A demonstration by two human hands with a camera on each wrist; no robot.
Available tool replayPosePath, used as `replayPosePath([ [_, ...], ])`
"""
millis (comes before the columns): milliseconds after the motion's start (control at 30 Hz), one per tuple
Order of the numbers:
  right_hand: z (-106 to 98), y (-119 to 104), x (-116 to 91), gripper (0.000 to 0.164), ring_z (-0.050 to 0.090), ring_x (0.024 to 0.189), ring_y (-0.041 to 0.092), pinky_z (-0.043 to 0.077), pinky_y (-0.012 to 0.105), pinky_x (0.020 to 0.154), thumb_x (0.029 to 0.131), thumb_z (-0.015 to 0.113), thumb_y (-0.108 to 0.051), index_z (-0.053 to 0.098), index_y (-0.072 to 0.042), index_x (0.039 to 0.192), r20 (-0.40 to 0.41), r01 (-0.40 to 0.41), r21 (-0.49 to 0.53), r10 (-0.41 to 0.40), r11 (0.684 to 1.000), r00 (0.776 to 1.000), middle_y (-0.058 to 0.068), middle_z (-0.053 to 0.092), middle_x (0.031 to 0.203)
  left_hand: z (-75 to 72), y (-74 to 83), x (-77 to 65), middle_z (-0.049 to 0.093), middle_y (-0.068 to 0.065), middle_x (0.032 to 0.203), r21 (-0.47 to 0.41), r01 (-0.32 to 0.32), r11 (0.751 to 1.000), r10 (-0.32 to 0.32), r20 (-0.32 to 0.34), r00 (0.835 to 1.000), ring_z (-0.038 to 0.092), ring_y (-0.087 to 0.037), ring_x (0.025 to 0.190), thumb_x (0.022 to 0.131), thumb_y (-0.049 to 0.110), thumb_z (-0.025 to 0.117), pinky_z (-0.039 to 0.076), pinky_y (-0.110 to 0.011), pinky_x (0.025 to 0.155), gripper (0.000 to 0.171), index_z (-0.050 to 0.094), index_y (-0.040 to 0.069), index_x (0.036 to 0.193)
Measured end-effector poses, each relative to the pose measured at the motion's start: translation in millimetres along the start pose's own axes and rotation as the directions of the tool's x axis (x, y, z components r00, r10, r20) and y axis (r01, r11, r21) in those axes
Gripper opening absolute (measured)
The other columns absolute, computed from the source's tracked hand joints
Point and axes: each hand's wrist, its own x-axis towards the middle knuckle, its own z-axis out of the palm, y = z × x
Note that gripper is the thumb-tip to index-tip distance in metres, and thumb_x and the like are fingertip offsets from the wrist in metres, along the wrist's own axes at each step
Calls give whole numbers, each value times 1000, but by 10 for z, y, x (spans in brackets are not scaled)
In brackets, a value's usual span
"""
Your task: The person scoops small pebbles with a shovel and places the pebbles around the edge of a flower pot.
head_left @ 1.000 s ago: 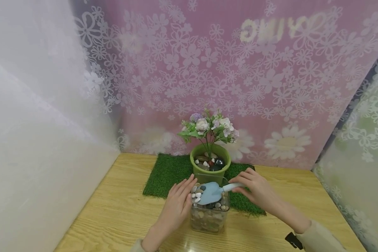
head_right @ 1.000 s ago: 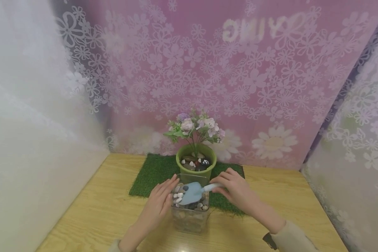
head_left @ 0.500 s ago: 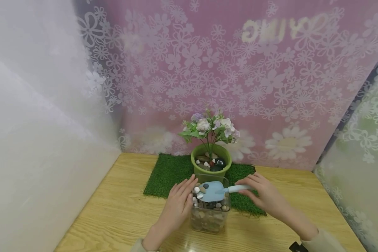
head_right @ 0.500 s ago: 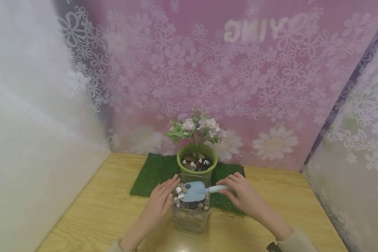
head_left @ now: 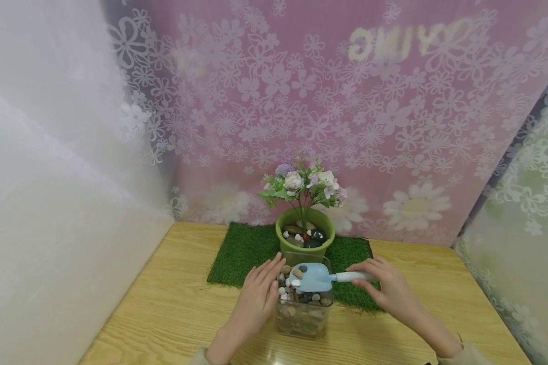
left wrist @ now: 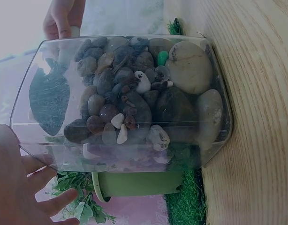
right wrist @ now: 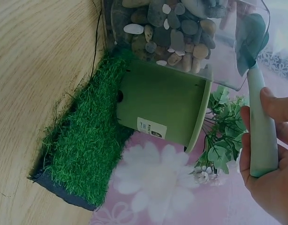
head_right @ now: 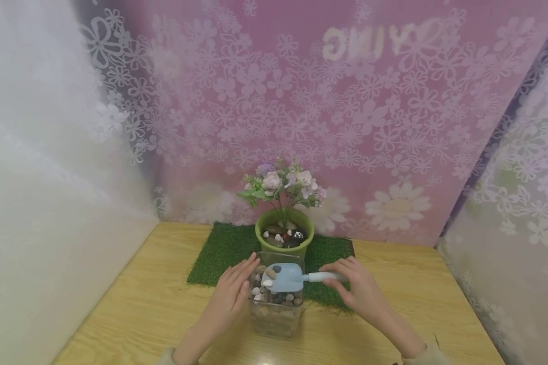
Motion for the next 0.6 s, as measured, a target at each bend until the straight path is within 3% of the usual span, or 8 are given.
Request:
replayPosePath([
  [600, -34, -55, 76, 33, 53, 85, 4, 48, 29, 67, 77, 83, -3, 75, -17, 106, -14, -33, 0, 33, 999, 999, -14, 68, 94, -1, 4, 2, 39, 1, 161, 8, -15, 1000, 15, -7, 1000, 42, -29, 144, 106, 14, 48, 31, -66, 113, 49, 44, 15, 155],
])
